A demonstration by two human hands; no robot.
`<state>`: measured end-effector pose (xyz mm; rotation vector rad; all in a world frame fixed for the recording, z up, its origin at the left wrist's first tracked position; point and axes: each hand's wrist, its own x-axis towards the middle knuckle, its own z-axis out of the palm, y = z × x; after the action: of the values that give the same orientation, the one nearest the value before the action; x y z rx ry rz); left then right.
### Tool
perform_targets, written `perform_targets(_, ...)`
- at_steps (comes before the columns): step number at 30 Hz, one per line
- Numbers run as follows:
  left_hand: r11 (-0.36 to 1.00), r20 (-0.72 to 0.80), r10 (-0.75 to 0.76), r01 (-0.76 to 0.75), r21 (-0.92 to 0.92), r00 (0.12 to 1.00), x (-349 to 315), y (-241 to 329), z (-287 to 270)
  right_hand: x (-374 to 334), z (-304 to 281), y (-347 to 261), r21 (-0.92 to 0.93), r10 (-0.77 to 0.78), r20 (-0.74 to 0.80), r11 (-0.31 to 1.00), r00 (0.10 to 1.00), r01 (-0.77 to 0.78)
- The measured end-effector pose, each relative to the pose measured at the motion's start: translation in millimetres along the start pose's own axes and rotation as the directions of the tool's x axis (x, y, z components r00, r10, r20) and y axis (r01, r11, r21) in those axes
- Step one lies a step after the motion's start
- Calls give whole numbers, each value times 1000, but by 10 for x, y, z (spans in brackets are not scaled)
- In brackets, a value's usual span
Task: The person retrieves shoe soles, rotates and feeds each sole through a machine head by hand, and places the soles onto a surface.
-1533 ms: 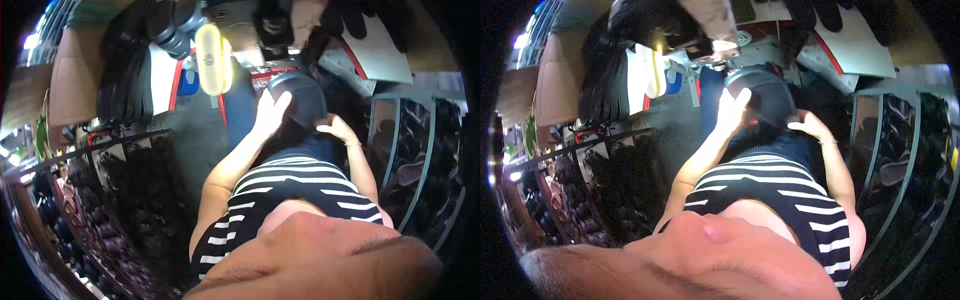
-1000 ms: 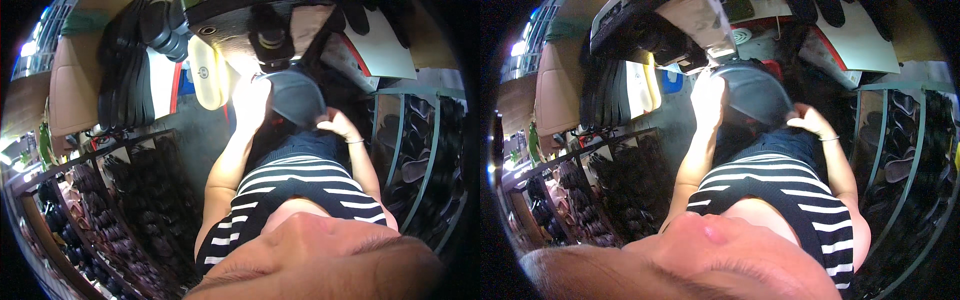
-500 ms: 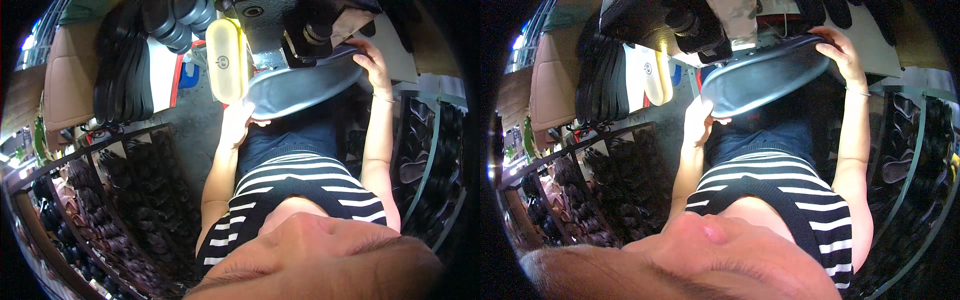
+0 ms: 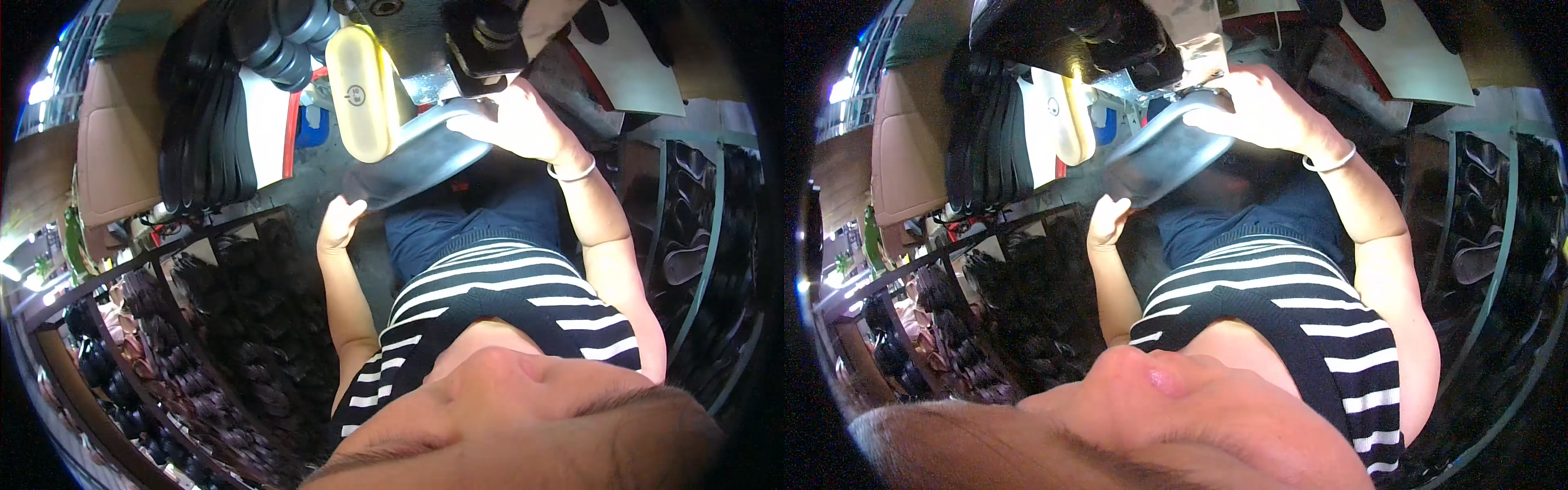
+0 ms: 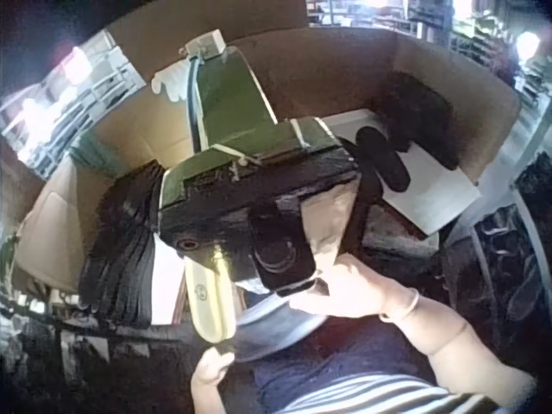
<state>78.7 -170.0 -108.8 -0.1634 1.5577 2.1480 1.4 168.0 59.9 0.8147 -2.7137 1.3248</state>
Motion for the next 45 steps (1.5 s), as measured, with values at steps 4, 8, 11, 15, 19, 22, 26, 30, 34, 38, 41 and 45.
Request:
perform_targets(4,822,185,-138,8,570,973,317,419,582,83,82,86,-188,-42,10,981,999,43)
perform_targets(8,756,286,372,-467,458,883,645,820,1531,86,205,150,-310,-221,-88,933,971,185)
perform_targets(11,831,169,325,-366,419,931,695,967,1742,-40,201,115,132,125,-152,986,980,-105)
perform_targets(15,812,36,442,-417,407,896,776,820,1890,-990,731,716,592,406,235,661,883,-461)
perform_targets(19,878,-75,432,-400,263,899,763,594,1790,-1691,695,1081,469,554,472,501,686,-727)
perform_targets(22,771,-109,513,-401,494,851,707,548,1686,-1657,-58,1217,227,628,199,718,753,-659)
perform_targets(26,727,-35,490,-386,568,871,690,591,1667,-1404,-652,1526,351,571,-236,805,786,-479)
perform_targets(30,618,10,635,-516,593,773,649,628,1669,-866,-1082,1540,360,241,-253,922,937,-140)
perform_targets(34,864,-89,503,-502,27,860,578,523,1363,-444,-999,1011,364,155,-272,930,950,-48)
perform_targets(38,844,-59,440,-435,-314,896,512,483,1009,-406,-704,601,120,145,-253,986,956,-118)
perform_targets(41,887,-177,363,-398,-236,915,442,600,745,-416,-323,423,124,228,-282,972,932,-201)
perform_targets(45,897,-88,320,-331,-292,943,351,680,425,-356,-108,132,52,199,-284,980,938,-192)
